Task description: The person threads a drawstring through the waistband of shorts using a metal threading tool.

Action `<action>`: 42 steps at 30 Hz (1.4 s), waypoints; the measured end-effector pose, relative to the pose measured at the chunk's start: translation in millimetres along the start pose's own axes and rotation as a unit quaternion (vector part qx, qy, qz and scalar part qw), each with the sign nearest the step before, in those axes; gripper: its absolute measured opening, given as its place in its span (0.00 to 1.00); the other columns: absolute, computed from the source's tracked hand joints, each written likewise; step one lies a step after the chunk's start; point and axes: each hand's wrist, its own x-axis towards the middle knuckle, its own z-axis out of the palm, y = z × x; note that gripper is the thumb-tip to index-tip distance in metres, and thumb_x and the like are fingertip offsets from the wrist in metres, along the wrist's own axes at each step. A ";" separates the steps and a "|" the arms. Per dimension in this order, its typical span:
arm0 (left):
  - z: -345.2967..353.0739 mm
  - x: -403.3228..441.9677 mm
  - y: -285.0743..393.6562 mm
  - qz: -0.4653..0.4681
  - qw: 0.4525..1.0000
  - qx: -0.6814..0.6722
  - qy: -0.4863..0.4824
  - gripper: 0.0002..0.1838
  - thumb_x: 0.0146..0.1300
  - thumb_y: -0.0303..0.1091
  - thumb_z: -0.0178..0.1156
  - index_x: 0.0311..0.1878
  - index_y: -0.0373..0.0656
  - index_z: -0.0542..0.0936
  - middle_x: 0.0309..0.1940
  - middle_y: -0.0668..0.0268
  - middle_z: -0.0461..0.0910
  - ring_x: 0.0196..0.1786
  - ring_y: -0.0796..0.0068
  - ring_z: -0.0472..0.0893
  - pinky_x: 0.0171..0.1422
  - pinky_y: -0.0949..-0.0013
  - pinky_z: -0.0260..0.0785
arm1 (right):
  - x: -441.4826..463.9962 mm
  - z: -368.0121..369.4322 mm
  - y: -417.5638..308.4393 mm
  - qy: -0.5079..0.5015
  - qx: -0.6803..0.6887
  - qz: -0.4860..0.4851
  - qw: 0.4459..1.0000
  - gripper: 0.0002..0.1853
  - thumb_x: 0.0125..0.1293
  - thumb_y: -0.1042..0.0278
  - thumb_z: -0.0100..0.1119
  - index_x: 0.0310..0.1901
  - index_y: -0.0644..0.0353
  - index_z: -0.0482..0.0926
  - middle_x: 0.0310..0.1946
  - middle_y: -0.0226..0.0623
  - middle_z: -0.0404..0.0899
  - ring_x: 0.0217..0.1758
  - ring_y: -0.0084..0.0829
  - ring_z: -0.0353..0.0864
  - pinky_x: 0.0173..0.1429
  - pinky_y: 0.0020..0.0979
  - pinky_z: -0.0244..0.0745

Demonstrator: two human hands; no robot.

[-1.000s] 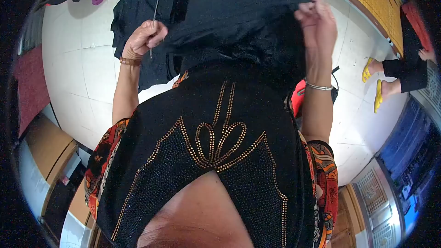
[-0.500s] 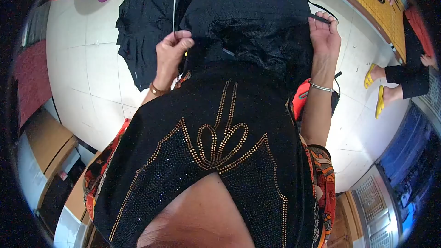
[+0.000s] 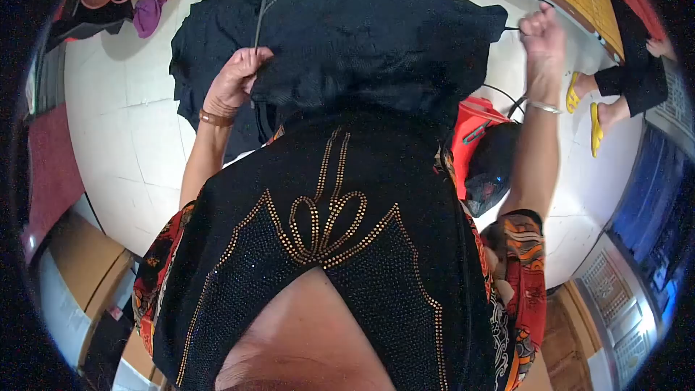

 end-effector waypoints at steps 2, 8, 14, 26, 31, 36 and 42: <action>-11.5 5.5 -0.6 -0.063 0.994 0.043 -0.077 0.10 0.58 0.36 0.61 0.36 0.38 0.76 0.13 0.79 0.60 0.12 0.90 0.51 0.14 0.84 0.40 | -2.3 2.8 -28.3 0.028 -0.080 -0.036 0.996 0.07 0.67 0.69 0.44 0.35 0.62 0.69 0.14 0.21 0.51 0.15 0.17 0.48 0.19 0.21 0.43; 3.9 14.9 4.6 -0.125 0.971 0.108 -0.172 0.13 0.56 0.41 0.63 0.26 0.43 0.74 0.14 0.79 0.55 0.14 0.89 0.48 0.16 0.83 0.38 | -16.1 26.1 -77.7 0.139 -0.299 -0.121 0.936 0.07 0.68 0.67 0.45 0.39 0.61 0.70 0.16 0.22 0.54 0.16 0.17 0.51 0.19 0.19 0.47; 20.7 32.2 14.5 -0.105 0.935 0.173 -0.290 0.12 0.58 0.41 0.62 0.29 0.42 0.76 0.13 0.79 0.58 0.14 0.89 0.52 0.16 0.83 0.41 | -26.2 37.2 -96.1 0.150 -0.466 -0.150 0.859 0.11 0.67 0.64 0.47 0.43 0.62 0.71 0.22 0.26 0.65 0.21 0.19 0.61 0.24 0.19 0.56; -0.3 34.6 -4.6 -0.024 0.929 -0.360 -0.079 0.12 0.62 0.42 0.56 0.31 0.44 0.77 0.14 0.73 0.66 0.13 0.85 0.54 0.16 0.80 0.45 | -73.0 16.1 26.2 0.006 -0.771 -0.102 0.628 0.14 0.63 0.58 0.51 0.39 0.61 0.77 0.26 0.33 0.76 0.25 0.25 0.72 0.30 0.23 0.68; 18.7 24.7 1.9 -0.037 0.941 -0.333 0.039 0.13 0.63 0.44 0.55 0.29 0.46 0.76 0.12 0.73 0.63 0.13 0.84 0.53 0.16 0.79 0.45 | -107.0 33.2 114.9 0.012 -0.585 0.059 0.809 0.08 0.60 0.65 0.54 0.33 0.60 0.77 0.24 0.30 0.75 0.22 0.20 0.71 0.26 0.17 0.64; 11.7 36.1 9.5 0.026 0.941 -0.336 0.018 0.14 0.63 0.45 0.55 0.26 0.47 0.76 0.11 0.73 0.61 0.13 0.83 0.53 0.15 0.79 0.45 | -95.4 40.4 127.9 -0.163 -0.764 -0.393 0.484 0.12 0.57 0.74 0.51 0.44 0.57 0.73 0.46 0.35 0.70 0.48 0.26 0.68 0.50 0.28 0.63; 30.5 50.2 5.0 -0.012 0.924 -0.370 -0.095 0.15 0.63 0.45 0.54 0.24 0.47 0.75 0.10 0.74 0.58 0.13 0.83 0.51 0.15 0.78 0.46 | -70.2 36.3 126.3 -0.224 -0.839 -0.350 0.351 0.20 0.52 0.75 0.55 0.49 0.51 0.71 0.54 0.33 0.66 0.60 0.28 0.60 0.61 0.43 0.51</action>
